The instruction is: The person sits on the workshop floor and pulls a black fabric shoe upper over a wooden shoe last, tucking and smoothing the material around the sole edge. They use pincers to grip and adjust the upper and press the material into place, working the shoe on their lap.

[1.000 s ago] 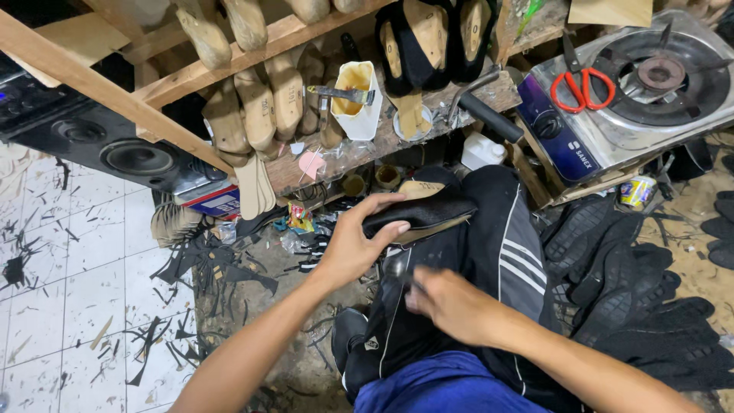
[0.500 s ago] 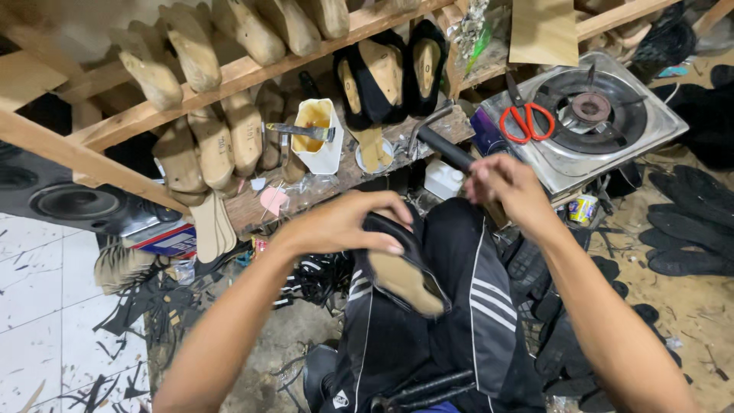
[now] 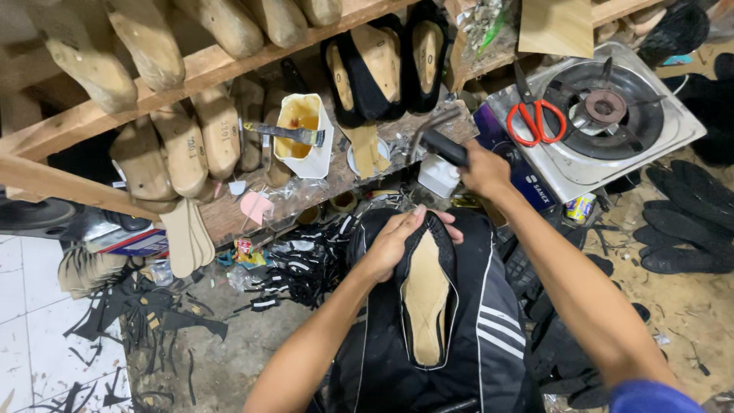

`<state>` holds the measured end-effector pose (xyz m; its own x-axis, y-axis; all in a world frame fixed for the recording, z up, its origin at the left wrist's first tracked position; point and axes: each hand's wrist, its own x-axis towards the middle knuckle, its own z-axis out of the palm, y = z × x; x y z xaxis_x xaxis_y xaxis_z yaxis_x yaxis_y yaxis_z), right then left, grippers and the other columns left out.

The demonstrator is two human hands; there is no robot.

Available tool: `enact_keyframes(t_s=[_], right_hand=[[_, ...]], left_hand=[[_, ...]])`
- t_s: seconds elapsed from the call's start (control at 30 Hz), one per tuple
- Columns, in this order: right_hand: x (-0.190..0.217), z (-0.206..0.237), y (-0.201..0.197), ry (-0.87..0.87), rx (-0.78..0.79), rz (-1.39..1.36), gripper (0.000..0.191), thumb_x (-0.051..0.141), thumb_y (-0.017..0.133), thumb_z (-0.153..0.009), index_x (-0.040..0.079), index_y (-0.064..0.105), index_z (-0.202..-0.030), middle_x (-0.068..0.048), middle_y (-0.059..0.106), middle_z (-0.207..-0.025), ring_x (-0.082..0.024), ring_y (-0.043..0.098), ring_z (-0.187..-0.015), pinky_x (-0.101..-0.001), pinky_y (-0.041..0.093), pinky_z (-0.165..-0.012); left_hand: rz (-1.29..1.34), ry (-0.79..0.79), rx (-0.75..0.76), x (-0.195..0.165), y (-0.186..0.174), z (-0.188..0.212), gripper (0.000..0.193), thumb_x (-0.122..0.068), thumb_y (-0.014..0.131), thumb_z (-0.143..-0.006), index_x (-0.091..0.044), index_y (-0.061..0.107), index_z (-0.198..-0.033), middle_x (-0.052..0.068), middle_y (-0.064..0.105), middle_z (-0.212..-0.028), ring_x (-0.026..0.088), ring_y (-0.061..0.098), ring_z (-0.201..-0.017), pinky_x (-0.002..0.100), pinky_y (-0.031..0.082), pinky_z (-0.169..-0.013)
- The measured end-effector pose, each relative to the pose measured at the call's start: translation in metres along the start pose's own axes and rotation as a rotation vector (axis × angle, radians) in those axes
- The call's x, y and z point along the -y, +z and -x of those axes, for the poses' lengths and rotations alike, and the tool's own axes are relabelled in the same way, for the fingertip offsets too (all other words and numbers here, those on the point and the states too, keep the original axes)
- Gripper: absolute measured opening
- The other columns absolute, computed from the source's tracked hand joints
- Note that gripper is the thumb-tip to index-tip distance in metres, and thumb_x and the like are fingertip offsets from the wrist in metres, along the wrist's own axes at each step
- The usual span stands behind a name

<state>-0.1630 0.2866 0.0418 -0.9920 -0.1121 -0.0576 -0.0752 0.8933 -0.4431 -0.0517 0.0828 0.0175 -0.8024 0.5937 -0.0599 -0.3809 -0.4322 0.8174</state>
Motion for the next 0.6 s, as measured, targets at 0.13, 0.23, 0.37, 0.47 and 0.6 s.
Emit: enact_keyframes(t_s=[0.13, 0.23, 0.37, 0.47, 0.6], right_hand=[[-0.005, 0.077, -0.010, -0.218, -0.199, -0.512, 0.051, 0.006, 0.078, -0.085, -0.002, 0.054, -0.129, -0.013, 0.067, -0.104, -0.026, 0.064, -0.096, -0.0401, 0.050, -0.086], [-0.007, 0.155, -0.033, 0.204, -0.129, -0.531, 0.030, 0.012, 0.077, -0.092, 0.001, 0.063, -0.117, -0.013, 0.063, -0.082, -0.021, 0.058, -0.065, -0.0387, 0.048, -0.060], [0.003, 0.267, -0.059, -0.107, -0.604, -1.189, 0.033, 0.039, 0.068, -0.102, 0.012, 0.057, -0.117, -0.004, 0.060, -0.088, -0.016, 0.059, -0.067, -0.0331, 0.053, -0.060], [0.017, 0.298, -0.039, -0.355, -0.811, -1.554, 0.057, 0.069, 0.048, -0.100, 0.015, 0.060, -0.114, -0.003, 0.060, -0.079, -0.018, 0.057, -0.064, -0.0353, 0.051, -0.063], [0.032, 0.282, 0.019, -0.030, -0.464, -1.134, 0.045, 0.060, 0.058, -0.095, 0.016, 0.064, -0.103, -0.007, 0.063, -0.073, -0.019, 0.058, -0.060, -0.0343, 0.051, -0.054]], left_hand=[[0.112, -0.012, 0.033, 0.001, -0.003, 0.000, 0.051, -0.036, 0.039, -0.113, 0.008, 0.061, -0.127, 0.022, 0.073, -0.108, 0.031, 0.073, -0.103, 0.042, 0.058, -0.096], [0.060, 0.020, 0.014, 0.007, -0.003, -0.001, 0.055, -0.038, 0.039, -0.114, 0.010, 0.062, -0.122, 0.023, 0.073, -0.106, 0.033, 0.073, -0.100, 0.042, 0.058, -0.093], [0.132, -0.023, -0.042, 0.017, -0.001, -0.003, 0.071, -0.051, 0.030, -0.111, 0.010, 0.065, -0.117, 0.023, 0.074, -0.101, 0.034, 0.075, -0.095, 0.042, 0.060, -0.090], [0.118, 0.002, -0.041, 0.019, 0.002, -0.005, 0.077, -0.056, 0.025, -0.110, 0.010, 0.065, -0.116, 0.023, 0.074, -0.100, 0.033, 0.075, -0.094, 0.042, 0.061, -0.090], [-0.052, 0.068, -0.064, 0.018, 0.005, -0.005, 0.079, -0.056, 0.025, -0.111, 0.011, 0.066, -0.115, 0.023, 0.074, -0.101, 0.033, 0.075, -0.094, 0.042, 0.061, -0.091]])
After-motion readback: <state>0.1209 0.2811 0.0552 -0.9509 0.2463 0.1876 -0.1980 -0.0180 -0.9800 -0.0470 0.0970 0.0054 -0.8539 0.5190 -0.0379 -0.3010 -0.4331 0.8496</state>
